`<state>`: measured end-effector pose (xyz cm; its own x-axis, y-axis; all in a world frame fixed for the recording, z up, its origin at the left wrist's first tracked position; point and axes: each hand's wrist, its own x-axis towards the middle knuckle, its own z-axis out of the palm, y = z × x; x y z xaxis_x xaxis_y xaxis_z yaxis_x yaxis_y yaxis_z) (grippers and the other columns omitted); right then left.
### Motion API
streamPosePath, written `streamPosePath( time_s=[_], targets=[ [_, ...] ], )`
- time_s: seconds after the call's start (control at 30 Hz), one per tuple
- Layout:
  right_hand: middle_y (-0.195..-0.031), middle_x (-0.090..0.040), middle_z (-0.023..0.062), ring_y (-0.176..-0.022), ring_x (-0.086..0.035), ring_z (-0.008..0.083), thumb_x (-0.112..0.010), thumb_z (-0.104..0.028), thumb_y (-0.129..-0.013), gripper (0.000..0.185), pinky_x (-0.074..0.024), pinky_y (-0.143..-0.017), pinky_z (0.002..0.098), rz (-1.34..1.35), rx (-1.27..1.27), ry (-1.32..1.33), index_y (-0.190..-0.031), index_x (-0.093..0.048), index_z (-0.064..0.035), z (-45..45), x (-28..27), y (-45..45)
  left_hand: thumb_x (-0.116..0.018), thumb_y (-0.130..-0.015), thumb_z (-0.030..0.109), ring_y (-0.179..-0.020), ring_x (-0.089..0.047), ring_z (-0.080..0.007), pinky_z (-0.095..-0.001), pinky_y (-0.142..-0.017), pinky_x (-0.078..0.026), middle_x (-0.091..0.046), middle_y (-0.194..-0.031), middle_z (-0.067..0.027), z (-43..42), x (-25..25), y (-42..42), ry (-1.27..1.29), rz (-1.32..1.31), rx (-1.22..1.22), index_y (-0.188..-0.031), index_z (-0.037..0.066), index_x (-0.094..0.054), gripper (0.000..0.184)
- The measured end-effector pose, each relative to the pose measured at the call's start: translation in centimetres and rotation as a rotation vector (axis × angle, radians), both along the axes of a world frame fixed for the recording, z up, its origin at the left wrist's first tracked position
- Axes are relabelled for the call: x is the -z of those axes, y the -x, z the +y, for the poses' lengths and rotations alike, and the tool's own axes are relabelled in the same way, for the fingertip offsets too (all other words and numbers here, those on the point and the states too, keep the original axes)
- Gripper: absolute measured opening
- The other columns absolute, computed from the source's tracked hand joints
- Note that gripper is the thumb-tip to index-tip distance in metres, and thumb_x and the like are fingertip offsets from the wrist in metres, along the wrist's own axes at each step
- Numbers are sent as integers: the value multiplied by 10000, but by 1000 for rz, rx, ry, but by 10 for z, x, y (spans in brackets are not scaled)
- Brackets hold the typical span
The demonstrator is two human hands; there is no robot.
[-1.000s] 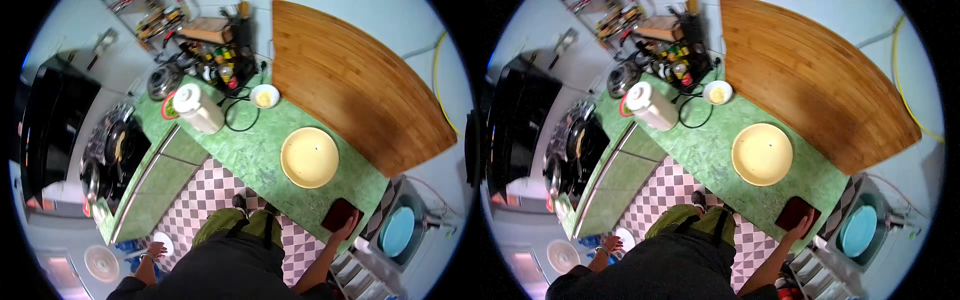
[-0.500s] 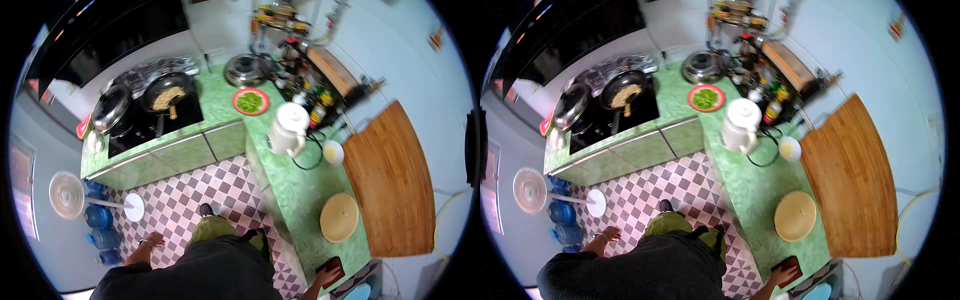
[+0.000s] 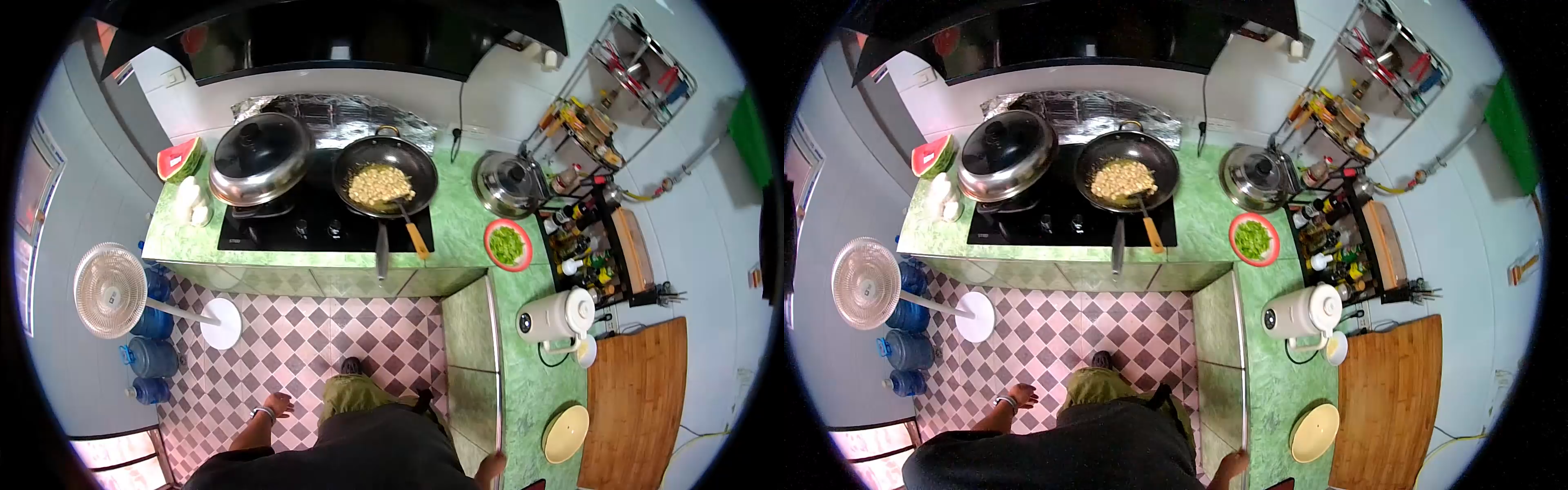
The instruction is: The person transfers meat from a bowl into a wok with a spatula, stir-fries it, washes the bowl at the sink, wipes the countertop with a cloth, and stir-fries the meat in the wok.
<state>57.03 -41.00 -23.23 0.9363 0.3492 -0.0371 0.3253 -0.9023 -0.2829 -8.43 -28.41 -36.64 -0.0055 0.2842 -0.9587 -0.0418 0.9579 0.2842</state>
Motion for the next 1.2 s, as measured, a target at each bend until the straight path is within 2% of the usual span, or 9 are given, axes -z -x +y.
streamPosePath(
  time_s=[0.07, 0.17, 0.3, 0.43, 0.6, 0.7, 0.83, 1.0, 1.2],
  targets=[
    [-826, -632, 173, -769, -602, 294, -539, -44, -820, 145, -494, -740, 383, 53, -317, -322, -891, -628, 46, 73, 7, -30, -508, -958, 261, -907, -683, -291, -469, -727, -559, -670, -1087, -141, -5, 31, 23, 15, -49, -94, -1238, 131, -550, 312],
    [-834, -596, 90, -696, -526, 169, -570, -95, -900, 118, -448, -629, 297, 203, -682, -578, -873, -587, 18, 240, -98, 21, -507, -965, 335, -907, -679, -250, -420, -704, -563, -699, -1034, -97, 2, 14, 19, -13, 153, -123, -1141, 93, -605, 314],
    [-819, -567, 85, -639, -525, 191, -602, -96, -874, 79, -432, -574, 305, 70, -1066, -485, -910, -602, -25, 394, -222, 125, -497, -958, 228, -898, -667, -242, -421, -708, -565, -680, -1040, -116, 22, -18, 14, -135, 91, -255, -1224, 96, -559, 304],
    [-808, -542, 100, -661, -546, 236, -643, -143, -862, 123, -442, -579, 340, 129, -1265, -417, -878, -577, -41, 486, -264, 190, -502, -936, 166, -888, -672, -226, -403, -715, -566, -685, -1036, -116, 26, -45, -7, -138, 165, -309, -1249, 77, -555, 330],
    [-916, -577, 138, -779, -613, 339, -741, -399, -791, 460, -475, -640, 479, -138, -1456, -192, -975, -499, -55, 550, -240, 217, -492, -922, 139, -887, -672, -206, -351, -694, -556, -686, -1028, -109, 15, -82, -31, -161, 300, -327, -1254, 62, -548, 346],
    [-957, -583, 165, -852, -626, 371, -734, -416, -800, 525, -509, -671, 497, -171, -1406, 83, -1043, -459, -40, 564, -232, 234, -485, -928, 149, -877, -669, -204, -343, -681, -554, -682, -1029, -113, 36, -94, -53, -265, 309, -416, -1231, 50, -543, 324],
    [-980, -632, 213, -859, -654, 417, -751, -356, -786, 556, -533, -684, 511, -33, -1499, 181, -1091, -437, -14, 584, -219, 231, -471, -985, 215, -897, -644, -167, -328, -697, -539, -664, -1057, -77, 135, -137, -109, -477, 239, -379, -1225, 76, -553, 289],
    [-983, -650, 240, -784, -666, 392, -568, -144, -860, 338, -520, -657, 522, 35, -1499, 128, -1134, -459, 20, 607, -205, 207, -431, -1006, 344, -1015, -611, -192, -368, -825, -537, -612, -1167, -64, 280, -203, -186, -632, 52, -175, -1307, 92, -517, 403],
    [-863, -603, 187, -716, -649, 371, -551, -136, -873, 272, -515, -575, 476, -227, -1612, -149, -1110, -471, -30, 654, -243, 151, -410, -999, 413, -908, -643, -167, -331, -715, -584, -629, -1054, -92, 367, -256, -244, -589, -250, -309, -1292, 71, -480, 457]
  ],
)
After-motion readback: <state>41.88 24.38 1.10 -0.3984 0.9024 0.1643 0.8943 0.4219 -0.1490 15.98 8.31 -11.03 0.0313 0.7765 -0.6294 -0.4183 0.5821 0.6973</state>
